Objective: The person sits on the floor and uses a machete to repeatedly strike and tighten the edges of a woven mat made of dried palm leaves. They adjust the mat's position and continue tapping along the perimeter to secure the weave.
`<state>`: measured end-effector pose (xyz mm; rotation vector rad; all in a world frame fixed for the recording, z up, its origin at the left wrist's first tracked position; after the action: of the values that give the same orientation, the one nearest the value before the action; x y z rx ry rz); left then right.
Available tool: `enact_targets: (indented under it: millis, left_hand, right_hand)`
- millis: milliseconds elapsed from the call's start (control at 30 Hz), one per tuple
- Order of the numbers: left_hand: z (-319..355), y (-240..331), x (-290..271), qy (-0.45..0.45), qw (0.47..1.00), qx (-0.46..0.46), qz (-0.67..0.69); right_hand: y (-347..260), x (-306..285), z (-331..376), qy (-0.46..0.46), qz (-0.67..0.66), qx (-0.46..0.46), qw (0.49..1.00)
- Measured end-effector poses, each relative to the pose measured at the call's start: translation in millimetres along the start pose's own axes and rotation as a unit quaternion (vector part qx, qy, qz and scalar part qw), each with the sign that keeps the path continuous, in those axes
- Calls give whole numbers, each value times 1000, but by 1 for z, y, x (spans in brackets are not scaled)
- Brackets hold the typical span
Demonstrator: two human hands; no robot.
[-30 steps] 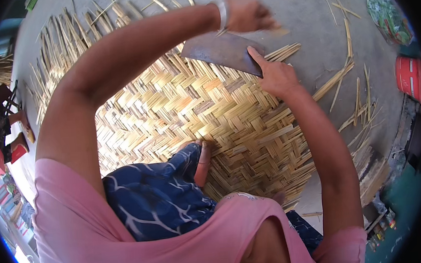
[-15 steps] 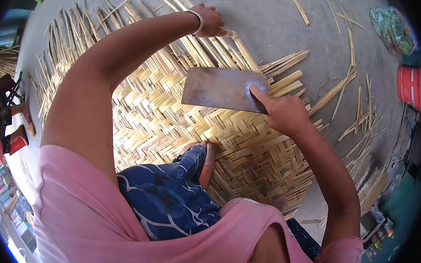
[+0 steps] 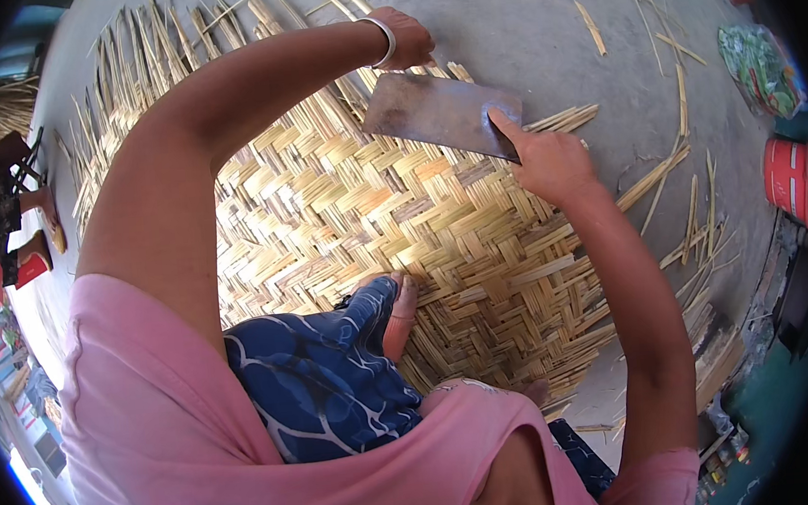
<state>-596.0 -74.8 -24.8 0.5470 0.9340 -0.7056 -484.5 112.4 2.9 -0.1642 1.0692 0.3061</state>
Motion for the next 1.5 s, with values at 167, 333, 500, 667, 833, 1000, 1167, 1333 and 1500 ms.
enact_targets:
  millis: [167, 333, 500, 667, 833, 1000, 1167, 1333, 1500]
  left_hand:
    - [-5, 36, -1, 32, 996, 40, 67]
    - [-49, 84, -136, 280, 930, 237, 1]
    - [-77, -19, -91, 335, 906, 108, -235]
    - [-25, 3, 7, 64, 996, 60, -27]
    - [-12, -3, 4, 22, 999, 18, 17]
    - [-19, -18, 17, -15, 988, -31, 147]
    - [-10, -13, 12, -67, 994, -19, 79]
    - [-5, -9, 3, -99, 994, -16, 33]
    - [-3, -6, 1, -128, 992, -10, -11]
  right_hand:
    - [1, 18, -11, -41, -17, 39, 998]
    - [6, 29, -8, 7, -89, 31, 996]
    - [-11, 15, 30, 29, -92, -1, 995]
    - [-9, 25, 60, 42, -90, -39, 994]
    - [-18, 12, 57, 54, -89, -50, 993]
    - [-23, -10, 37, 102, -52, -62, 992]
    - [-19, -11, 15, 104, -34, -57, 992]
    - [-23, -17, 9, 65, -6, -33, 997]
    - [-21, -16, 5, 45, -1, -15, 999]
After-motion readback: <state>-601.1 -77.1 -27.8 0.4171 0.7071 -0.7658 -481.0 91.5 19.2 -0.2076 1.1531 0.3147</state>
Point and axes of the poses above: each hand's wrist, its own z-axis away from the middle knuckle, its own x-axis out of the palm, y = z × x, the point moved 6 cm from there along -z, towards the middle knuckle, and after that the axes turned 13 degrees about x, right-handed, at the moved point
